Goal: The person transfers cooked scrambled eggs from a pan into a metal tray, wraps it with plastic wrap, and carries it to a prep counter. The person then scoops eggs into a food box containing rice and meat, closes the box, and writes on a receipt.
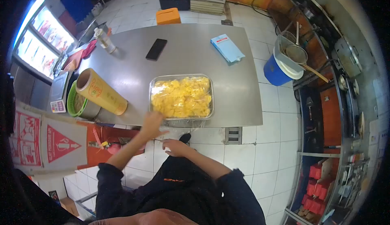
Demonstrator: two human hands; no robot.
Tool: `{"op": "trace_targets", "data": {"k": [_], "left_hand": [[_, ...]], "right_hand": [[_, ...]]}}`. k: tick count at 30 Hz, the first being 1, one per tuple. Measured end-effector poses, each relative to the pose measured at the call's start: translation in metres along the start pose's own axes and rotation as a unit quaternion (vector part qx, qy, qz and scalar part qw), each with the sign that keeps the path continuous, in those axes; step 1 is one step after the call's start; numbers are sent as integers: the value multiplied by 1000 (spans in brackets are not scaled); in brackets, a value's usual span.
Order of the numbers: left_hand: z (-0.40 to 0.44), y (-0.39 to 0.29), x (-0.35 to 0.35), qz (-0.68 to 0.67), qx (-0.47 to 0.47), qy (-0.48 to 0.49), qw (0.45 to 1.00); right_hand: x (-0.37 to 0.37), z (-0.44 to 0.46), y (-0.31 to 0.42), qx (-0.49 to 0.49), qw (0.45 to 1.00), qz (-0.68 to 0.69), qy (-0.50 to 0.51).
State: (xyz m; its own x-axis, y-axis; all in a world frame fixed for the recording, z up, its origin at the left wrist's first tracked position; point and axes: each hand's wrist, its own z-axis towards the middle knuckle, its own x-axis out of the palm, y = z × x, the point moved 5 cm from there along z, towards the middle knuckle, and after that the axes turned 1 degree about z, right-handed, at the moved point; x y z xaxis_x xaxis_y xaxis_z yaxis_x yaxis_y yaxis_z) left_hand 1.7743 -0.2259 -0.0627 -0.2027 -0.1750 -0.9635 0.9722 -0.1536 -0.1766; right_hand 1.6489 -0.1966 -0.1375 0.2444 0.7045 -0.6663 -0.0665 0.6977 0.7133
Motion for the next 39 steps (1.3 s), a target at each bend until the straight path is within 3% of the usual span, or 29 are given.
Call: {"op": "trace_targets", "data": {"k": [2, 4, 6, 8, 10, 11, 13, 14, 18, 21, 23, 24, 25, 26, 27, 28, 29, 31, 32, 33, 34, 35, 36, 37, 39], "left_hand": [[-1, 2, 40, 49, 31, -28, 998], [3, 13, 47, 77, 84, -41, 993], [10, 22, 49, 105, 128, -51, 985], [21, 29, 42, 47, 211, -8, 976], [32, 28, 31, 22, 210, -5, 978], [39, 26, 26, -6, 207, 3, 978], [58, 20, 2, -58, 179, 9, 982], [65, 18, -8, -107, 146, 19, 983], [80, 6, -15, -136, 139, 19, 981], [67, 5, 9, -133, 115, 30, 984], [46, 13, 32, -70, 136, -1, 988], [39, 20, 34, -74, 145, 1, 987], [33, 25, 41, -77, 168, 41, 982], [31, 30, 47, -80, 190, 81, 975], [36, 36, 35, -85, 199, 83, 973], [48, 43, 6, -159, 179, 66, 969], [59, 52, -11, -229, 160, 47, 959], [71, 93, -12, -141, -68, -25, 987], [67, 126, 7, -223, -227, -96, 943], [55, 170, 57, -304, -369, -156, 864], [50, 188, 86, -484, -419, -35, 767], [42, 200, 114, -594, -488, 90, 633], [53, 184, 108, -587, -537, 59, 603], [71, 168, 111, -588, -530, 63, 608], [117, 124, 119, -576, -478, 79, 658]], "right_hand": [[-19, -20, -32, 235, 955, 176, -23], [-44, -51, -62, 408, 856, 237, -212], [-39, -86, -110, 459, 740, 311, -381], [-53, -83, -120, 467, 712, 322, -415], [-69, -71, -116, 482, 654, 347, -469], [-75, -61, -107, 483, 652, 344, -473], [-75, -49, -97, 262, 427, 597, -627], [-75, -36, -92, 185, 394, 653, -619], [-104, 16, -60, 158, 394, 701, -572], [-101, 17, -48, 209, 372, 726, -539], [-77, 13, -29, 330, 433, 798, -259], [-91, 9, -10, 365, 413, 814, -183], [-107, -4, -16, 364, 412, 813, -192], [-126, -23, -30, 450, 583, 653, -175], [-142, -37, -41, 513, 714, 454, -145], [-159, -56, -65, 528, 756, 263, -284], [-172, -78, -89, 511, 755, 53, -407], [-179, -98, -134, 480, 715, -116, -494], [-177, -89, -140, 561, 706, 53, -430], [-175, -76, -138, 613, 665, 221, -364], [-150, -81, -165, 576, 729, 36, -368], [-162, -77, -145, 607, 708, 59, -355], [-158, -82, -147, 608, 695, 145, -356], [-143, -86, -156, 583, 737, 72, -335], [-138, -100, -138, 595, 718, 95, -349]]}}
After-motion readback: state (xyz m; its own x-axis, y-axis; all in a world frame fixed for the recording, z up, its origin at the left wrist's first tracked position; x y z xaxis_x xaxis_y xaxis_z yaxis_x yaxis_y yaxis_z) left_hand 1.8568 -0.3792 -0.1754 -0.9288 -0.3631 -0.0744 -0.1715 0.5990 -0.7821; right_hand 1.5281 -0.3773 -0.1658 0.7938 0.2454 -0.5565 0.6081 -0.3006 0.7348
